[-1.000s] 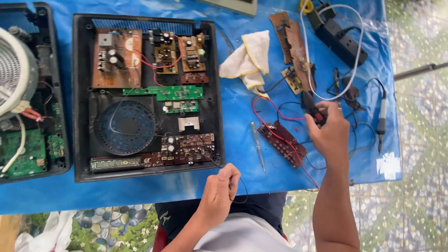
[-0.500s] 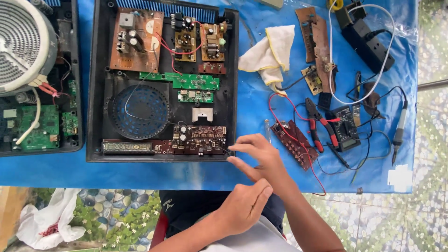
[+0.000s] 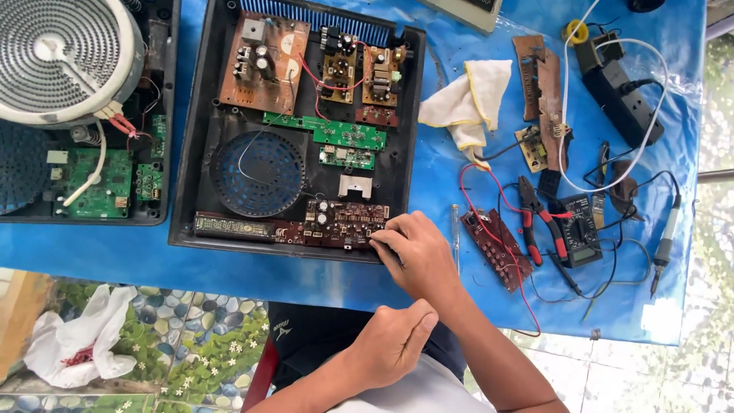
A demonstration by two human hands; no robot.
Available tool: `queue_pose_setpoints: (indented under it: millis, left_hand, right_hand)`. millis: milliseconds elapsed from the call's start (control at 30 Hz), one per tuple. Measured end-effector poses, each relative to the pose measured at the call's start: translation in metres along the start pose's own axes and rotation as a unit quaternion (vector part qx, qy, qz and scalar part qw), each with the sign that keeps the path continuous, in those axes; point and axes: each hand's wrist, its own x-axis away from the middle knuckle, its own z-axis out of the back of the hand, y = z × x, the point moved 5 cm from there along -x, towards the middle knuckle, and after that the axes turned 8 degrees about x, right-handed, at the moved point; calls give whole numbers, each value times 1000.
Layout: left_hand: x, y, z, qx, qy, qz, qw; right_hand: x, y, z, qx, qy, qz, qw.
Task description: Connecting and repairing wires on the circuit boards of an induction cooker using pliers.
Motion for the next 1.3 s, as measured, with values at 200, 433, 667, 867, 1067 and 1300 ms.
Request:
queue_pose_setpoints:
  millis: [200, 433, 667, 867, 1067, 1300]
  left_hand:
    - [2, -3, 0, 11, 9, 4, 1000]
    - [-4, 6, 34, 83, 208, 67, 972]
    - [-3, 14, 58, 34, 345, 76, 935]
    - [1, 14, 58, 41, 357, 43, 932]
    - [6, 12, 57, 107, 365, 88, 921]
    - [35, 19, 127, 139, 551, 107, 816]
  right_hand:
    - [1, -1, -1, -27, -17, -26, 999]
    - [5, -1, 33, -170, -64, -131, 975]
    - [16, -11, 53, -208, -15, -130, 969]
    - [20, -14, 55, -185, -6, -118, 976]
    - [20, -20, 57, -192, -4, -117, 974]
    - [34, 26, 74, -198, 95, -239, 946]
